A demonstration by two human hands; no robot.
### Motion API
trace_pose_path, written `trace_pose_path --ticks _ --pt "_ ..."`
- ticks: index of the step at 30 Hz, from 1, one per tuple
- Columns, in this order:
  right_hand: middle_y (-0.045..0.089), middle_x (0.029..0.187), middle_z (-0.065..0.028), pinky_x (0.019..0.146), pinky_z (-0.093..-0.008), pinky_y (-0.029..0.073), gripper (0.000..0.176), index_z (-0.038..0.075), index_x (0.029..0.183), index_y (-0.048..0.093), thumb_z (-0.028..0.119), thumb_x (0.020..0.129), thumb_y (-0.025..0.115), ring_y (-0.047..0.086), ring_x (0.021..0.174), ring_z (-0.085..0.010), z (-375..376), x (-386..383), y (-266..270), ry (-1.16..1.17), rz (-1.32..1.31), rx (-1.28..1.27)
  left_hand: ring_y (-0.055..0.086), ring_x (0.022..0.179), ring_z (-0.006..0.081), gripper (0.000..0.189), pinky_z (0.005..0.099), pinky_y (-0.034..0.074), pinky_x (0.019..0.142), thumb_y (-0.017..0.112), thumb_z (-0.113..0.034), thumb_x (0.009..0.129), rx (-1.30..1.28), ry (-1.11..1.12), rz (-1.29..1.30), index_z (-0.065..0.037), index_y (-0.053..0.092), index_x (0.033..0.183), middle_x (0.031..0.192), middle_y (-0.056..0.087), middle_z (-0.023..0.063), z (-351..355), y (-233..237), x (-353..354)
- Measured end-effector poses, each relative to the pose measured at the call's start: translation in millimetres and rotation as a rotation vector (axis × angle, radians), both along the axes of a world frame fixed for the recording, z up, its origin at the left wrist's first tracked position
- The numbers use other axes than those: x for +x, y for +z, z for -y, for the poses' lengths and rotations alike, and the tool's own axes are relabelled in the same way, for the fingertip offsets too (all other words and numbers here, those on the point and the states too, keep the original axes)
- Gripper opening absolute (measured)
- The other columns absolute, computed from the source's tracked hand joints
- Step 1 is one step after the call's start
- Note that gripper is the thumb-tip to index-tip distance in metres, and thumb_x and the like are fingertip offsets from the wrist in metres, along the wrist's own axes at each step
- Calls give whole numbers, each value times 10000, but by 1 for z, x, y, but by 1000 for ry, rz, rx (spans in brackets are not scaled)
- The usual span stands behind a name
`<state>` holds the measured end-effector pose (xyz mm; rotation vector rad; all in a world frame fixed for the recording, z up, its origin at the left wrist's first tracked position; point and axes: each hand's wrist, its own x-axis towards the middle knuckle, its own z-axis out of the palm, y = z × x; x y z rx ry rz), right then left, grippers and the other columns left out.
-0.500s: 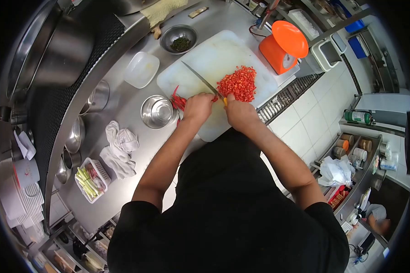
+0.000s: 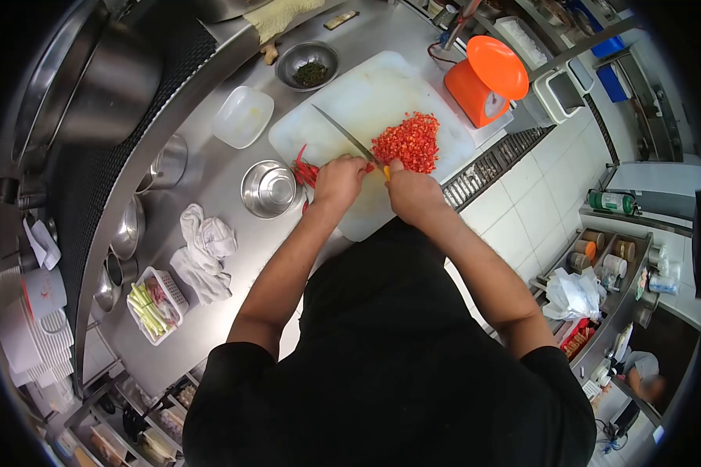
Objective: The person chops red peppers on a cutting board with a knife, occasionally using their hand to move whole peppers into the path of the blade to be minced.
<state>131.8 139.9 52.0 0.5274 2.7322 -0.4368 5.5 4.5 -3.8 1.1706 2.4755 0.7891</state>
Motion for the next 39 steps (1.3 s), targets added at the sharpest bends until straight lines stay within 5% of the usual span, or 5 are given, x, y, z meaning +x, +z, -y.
trace_pose_path --ticks 10,17,24,32,39 --pt "754 873 -213 706 -468 616 262 -16 1123 516 219 1026 579 776 823 -361 14 3 -21 -27 6 -22 709 889 370 99 476 565 807 737 -137 890 30 9 11 -84 774 965 965 727 133 12 -9 -1" --pt "752 871 -199 688 -460 616 256 -12 1121 520 215 1020 584 775 816 -352 13 5 13 22 20 5 712 912 369 145 473 568 823 735 -152 903 11 14 28 -90 791 1021 976 729 134 10 -2 -2" --pt "756 881 -196 684 -450 617 238 -11 1130 523 189 1013 574 775 814 -352 20 2 -25 -36 -21 -4 713 902 365 125 470 567 812 751 -151 895 46 1 18 -77 780 991 976 728 133 12 -6 -5" --pt "756 874 -214 707 -429 626 226 -34 1119 533 128 967 574 776 808 -364 18 5 11 16 34 21 714 880 358 129 464 567 806 769 -165 886 17 54 50 -68 777 970 968 726 122 13 1 -8" --pt "757 868 -211 715 -436 626 203 -25 1088 534 117 951 581 780 816 -348 19 -4 -22 -13 -11 43 708 914 359 120 462 564 827 761 -146 885 60 23 38 -68 781 974 980 721 124 12 -5 -13"
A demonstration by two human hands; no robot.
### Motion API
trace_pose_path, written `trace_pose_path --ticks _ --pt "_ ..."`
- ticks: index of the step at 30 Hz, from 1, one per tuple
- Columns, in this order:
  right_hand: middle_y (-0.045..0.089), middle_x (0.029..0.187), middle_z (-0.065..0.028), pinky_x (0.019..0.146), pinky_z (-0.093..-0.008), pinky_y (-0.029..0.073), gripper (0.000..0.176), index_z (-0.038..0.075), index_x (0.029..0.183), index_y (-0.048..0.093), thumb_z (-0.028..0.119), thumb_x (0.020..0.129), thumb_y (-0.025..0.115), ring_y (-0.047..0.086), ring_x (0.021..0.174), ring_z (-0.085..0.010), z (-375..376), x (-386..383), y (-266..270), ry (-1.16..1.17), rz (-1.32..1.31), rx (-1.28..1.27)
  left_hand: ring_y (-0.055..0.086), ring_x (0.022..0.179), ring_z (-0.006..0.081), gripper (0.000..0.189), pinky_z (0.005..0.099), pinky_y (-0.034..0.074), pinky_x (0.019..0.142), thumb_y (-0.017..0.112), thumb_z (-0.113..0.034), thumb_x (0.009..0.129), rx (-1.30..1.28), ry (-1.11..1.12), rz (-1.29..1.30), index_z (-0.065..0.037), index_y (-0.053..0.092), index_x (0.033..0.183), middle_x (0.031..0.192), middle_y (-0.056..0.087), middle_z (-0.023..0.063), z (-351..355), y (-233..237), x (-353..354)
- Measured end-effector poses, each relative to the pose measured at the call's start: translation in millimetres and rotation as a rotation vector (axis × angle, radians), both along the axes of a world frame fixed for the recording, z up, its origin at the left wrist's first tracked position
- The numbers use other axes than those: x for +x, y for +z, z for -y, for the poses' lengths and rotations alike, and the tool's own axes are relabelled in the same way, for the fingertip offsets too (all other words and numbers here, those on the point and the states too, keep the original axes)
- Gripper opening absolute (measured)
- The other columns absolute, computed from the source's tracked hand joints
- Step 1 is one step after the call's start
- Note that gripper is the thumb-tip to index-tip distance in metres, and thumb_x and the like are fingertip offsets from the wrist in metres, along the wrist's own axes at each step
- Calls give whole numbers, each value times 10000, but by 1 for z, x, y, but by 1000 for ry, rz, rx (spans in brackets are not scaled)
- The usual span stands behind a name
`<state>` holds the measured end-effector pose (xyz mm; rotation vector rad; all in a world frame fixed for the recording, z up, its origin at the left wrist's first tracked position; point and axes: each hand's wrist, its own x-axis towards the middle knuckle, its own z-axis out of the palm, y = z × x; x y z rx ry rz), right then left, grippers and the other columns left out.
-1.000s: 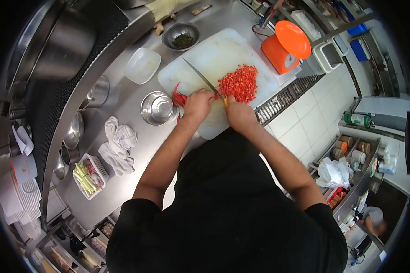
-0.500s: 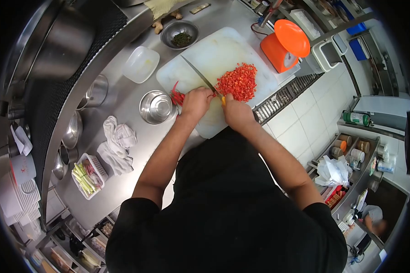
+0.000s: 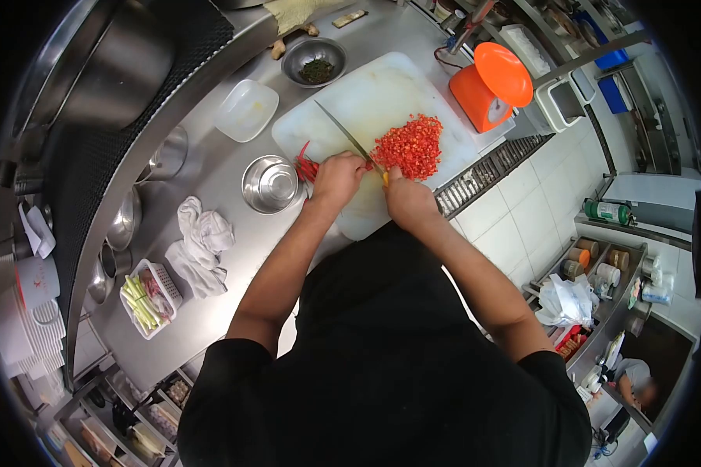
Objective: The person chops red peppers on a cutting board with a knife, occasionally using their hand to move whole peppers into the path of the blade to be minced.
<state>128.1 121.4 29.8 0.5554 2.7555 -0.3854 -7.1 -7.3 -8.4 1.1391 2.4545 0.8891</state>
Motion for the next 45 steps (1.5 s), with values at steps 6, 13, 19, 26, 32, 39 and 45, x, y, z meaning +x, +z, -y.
trace_pose_path --ticks 6,13,19,26,32,39,45 --pt "759 882 -210 719 -464 621 231 -17 1118 521 177 1001 566 779 833 -359 -4 0 25 44 58 -23 697 937 365 91 477 558 834 718 -93 885 29 -27 -17 -58 769 952 976 713 132 2 -2 6" --pt "742 889 -248 765 -520 598 335 -40 1148 508 267 1038 586 753 851 -431 2 1 -3 -57 27 -82 692 928 372 93 483 558 826 708 -83 880 34 -5 -40 -63 769 948 964 707 134 1 -7 8" --pt "751 926 -248 764 -477 612 287 -30 1147 513 221 1021 572 768 867 -392 -5 -6 27 6 67 -90 683 923 373 68 500 549 839 691 -78 874 48 17 -42 -57 752 896 913 686 140 1 -2 10" --pt "757 900 -220 726 -440 622 247 -18 1129 528 193 1008 571 778 842 -358 5 7 -14 3 -33 -9 693 899 362 69 486 553 828 730 -101 863 59 16 -153 -83 774 914 929 710 118 3 -12 11" --pt "761 902 -209 717 -449 623 256 -19 1147 526 194 1012 570 780 832 -355 -2 -2 22 50 18 -42 686 934 342 60 482 533 861 738 -123 861 52 24 -178 -75 756 892 914 704 110 4 -10 12" --pt "752 903 -231 765 -467 614 307 -45 1180 519 205 1013 577 772 854 -380 4 4 -15 9 -40 -44 686 928 342 80 484 530 851 740 -130 864 29 50 -157 -89 768 927 925 704 109 3 -11 13" --pt "751 911 -235 784 -488 609 321 -52 1180 515 216 1018 582 766 871 -393 -1 -2 21 15 50 -120 683 932 355 73 478 537 859 740 -141 870 38 76 -117 -89 770 912 927 700 117 4 -14 15"
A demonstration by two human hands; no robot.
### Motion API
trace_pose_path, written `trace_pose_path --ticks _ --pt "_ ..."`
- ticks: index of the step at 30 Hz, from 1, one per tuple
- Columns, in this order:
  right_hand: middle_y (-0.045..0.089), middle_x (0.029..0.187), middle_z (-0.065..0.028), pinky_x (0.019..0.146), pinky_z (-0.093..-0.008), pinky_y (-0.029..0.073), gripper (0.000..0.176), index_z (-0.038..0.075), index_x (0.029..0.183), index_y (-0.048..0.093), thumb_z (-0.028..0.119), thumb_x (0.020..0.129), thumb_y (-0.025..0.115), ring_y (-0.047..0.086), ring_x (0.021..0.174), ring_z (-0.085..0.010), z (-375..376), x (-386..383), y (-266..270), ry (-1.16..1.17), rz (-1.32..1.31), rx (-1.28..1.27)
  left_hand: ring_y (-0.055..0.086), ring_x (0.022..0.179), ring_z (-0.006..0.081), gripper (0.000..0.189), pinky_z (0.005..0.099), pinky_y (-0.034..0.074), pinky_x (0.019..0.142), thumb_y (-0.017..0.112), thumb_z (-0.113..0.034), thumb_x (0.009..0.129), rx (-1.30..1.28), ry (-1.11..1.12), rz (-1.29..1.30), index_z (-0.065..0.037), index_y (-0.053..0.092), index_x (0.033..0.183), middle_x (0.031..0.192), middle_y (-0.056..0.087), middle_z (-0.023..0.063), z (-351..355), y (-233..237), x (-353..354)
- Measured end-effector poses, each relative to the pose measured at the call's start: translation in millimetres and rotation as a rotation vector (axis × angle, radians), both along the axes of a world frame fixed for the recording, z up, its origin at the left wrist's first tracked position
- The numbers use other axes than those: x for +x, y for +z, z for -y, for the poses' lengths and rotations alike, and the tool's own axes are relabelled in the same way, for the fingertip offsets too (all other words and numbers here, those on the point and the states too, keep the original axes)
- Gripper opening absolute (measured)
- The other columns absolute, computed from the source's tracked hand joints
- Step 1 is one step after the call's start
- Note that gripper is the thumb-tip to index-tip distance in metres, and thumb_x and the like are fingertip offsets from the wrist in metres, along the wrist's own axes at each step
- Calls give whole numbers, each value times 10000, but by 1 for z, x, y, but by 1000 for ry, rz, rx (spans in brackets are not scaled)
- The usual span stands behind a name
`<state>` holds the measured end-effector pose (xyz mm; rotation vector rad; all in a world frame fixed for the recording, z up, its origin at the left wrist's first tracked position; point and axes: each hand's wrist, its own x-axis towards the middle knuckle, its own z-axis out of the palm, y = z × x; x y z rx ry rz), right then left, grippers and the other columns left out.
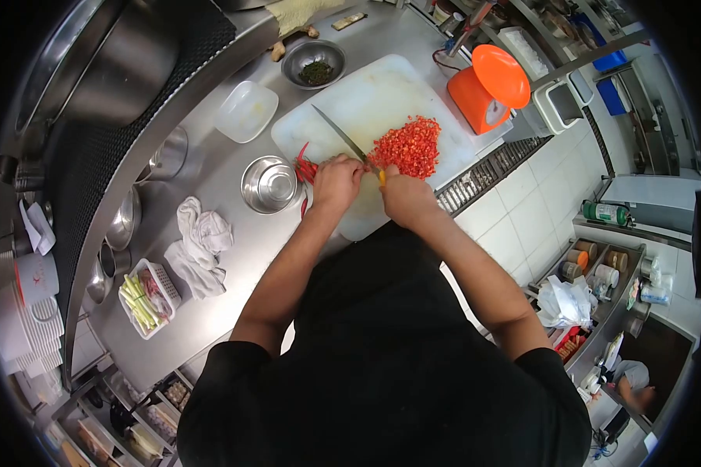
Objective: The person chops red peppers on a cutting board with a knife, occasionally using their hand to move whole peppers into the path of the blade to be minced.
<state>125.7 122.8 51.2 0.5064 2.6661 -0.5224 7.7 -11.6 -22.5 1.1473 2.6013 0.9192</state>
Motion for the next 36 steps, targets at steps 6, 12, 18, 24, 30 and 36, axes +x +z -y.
trace_pose_path --ticks 6,12,18,24,30,36 --pt "745 955 -259 810 -501 599 341 -44 1190 515 244 1025 587 756 927 -408 5 7 -24 -41 -35 -8 677 940 355 68 481 532 875 740 -138 869 21 12 54 -76 758 891 917 694 119 0 1 1" --pt "739 978 -267 858 -532 575 379 -34 1193 520 300 1028 592 735 947 -445 -9 4 -13 -115 20 -112 680 892 362 65 482 543 835 734 -129 869 16 -25 -41 -64 730 871 899 688 130 -3 0 0" --pt "732 959 -280 829 -550 566 407 -25 1200 529 334 1022 601 724 920 -462 -23 39 -27 -158 -45 -100 684 898 361 84 500 543 841 692 -136 870 -93 -57 -112 -53 679 876 928 684 146 -4 -6 0" --pt "728 893 -282 758 -561 571 413 -48 1186 520 322 1021 599 728 850 -462 -30 52 -29 -184 -98 -48 689 900 378 99 497 552 844 684 -158 873 -152 -25 -142 -63 670 896 953 683 160 -11 -3 -8" --pt "726 883 -289 761 -570 577 391 -46 1162 508 313 1030 584 729 839 -469 -24 51 -27 -197 -86 -36 700 879 374 133 494 568 795 695 -228 883 5 175 -175 -97 695 905 958 698 153 -37 54 -89" --pt "727 890 -289 769 -571 579 398 -43 1168 500 330 1041 554 731 841 -469 -22 52 -30 -200 -78 -31 722 1017 356 223 479 577 866 680 -236 903 -146 234 -182 -87 734 1060 1085 760 159 -59 80 -195"
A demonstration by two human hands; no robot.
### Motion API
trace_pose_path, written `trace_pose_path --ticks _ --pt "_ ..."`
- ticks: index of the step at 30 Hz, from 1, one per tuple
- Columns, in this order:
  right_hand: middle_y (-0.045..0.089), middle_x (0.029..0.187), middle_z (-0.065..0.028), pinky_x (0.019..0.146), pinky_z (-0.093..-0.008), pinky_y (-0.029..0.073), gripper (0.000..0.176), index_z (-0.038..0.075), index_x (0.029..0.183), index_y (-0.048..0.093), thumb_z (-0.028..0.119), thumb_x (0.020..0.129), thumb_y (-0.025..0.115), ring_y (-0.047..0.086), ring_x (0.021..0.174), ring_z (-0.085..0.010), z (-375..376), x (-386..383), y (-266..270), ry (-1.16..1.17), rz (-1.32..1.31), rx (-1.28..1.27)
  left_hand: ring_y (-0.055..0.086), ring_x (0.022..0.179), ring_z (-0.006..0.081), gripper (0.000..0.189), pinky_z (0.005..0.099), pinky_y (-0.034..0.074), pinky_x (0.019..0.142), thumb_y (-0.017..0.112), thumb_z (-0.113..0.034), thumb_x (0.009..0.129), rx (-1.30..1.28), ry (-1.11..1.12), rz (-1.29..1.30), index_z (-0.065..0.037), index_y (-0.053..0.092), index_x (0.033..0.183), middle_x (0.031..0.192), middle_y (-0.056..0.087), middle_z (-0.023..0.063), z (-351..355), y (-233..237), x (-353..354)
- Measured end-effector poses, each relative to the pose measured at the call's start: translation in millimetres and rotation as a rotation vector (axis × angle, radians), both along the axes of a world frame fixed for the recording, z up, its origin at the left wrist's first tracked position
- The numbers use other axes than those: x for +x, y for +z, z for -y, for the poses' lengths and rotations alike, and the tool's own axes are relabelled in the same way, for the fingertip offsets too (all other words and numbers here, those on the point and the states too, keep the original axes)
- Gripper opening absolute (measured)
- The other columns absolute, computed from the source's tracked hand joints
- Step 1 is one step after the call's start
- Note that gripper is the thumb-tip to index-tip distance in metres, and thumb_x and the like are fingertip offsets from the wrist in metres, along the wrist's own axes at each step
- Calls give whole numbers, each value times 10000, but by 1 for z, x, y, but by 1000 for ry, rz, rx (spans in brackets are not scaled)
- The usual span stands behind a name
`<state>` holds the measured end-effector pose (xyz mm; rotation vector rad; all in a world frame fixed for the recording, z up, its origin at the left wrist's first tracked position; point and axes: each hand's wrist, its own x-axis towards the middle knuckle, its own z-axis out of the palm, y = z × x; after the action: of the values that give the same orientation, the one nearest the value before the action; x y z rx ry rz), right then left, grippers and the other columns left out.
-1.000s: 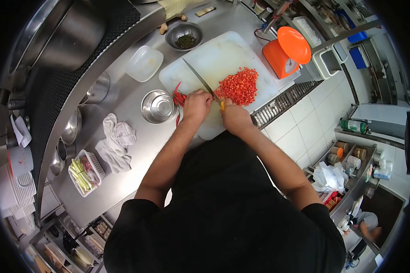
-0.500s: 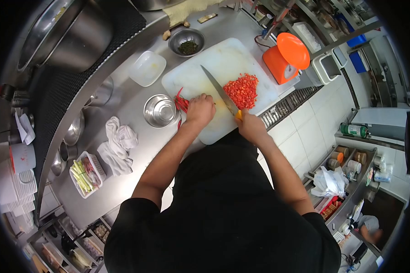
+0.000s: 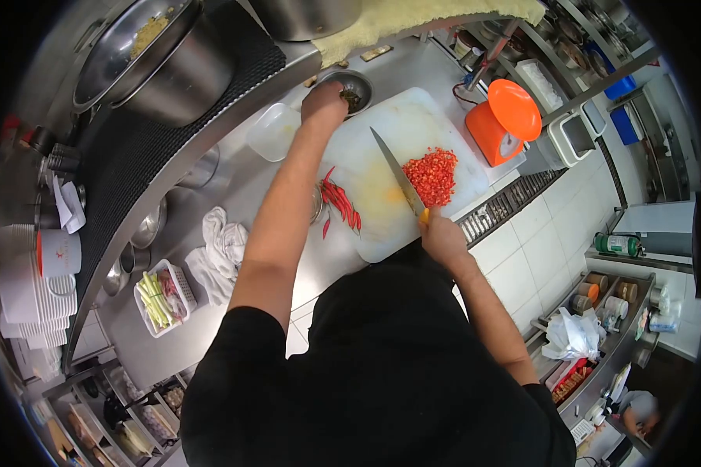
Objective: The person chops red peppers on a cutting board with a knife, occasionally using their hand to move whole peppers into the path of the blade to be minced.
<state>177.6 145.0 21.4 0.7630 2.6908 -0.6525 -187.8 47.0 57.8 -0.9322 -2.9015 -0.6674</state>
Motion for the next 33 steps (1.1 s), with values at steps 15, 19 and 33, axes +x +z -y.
trace_pose_path --ticks 15,19,33 --pt "728 888 -274 754 -560 578 395 -39 1157 517 316 1014 615 732 839 -457 -4 1 -6 -9 -14 -8 710 955 378 150 498 561 840 639 -137 884 -313 -459 209 -85 740 982 957 737 159 81 0 150" --pt "728 889 -276 753 -561 578 397 -39 1158 515 314 1012 622 732 840 -458 -2 2 -6 -22 -26 -9 712 929 386 114 518 563 806 647 -154 879 -461 -326 290 -76 716 925 955 732 162 89 0 182" --pt "734 919 -274 773 -552 581 401 -34 1157 516 322 1009 627 736 867 -450 -4 0 -6 -41 -9 -18 721 877 390 253 529 570 781 718 -299 914 -329 -217 284 -46 717 923 923 741 172 101 -45 217"
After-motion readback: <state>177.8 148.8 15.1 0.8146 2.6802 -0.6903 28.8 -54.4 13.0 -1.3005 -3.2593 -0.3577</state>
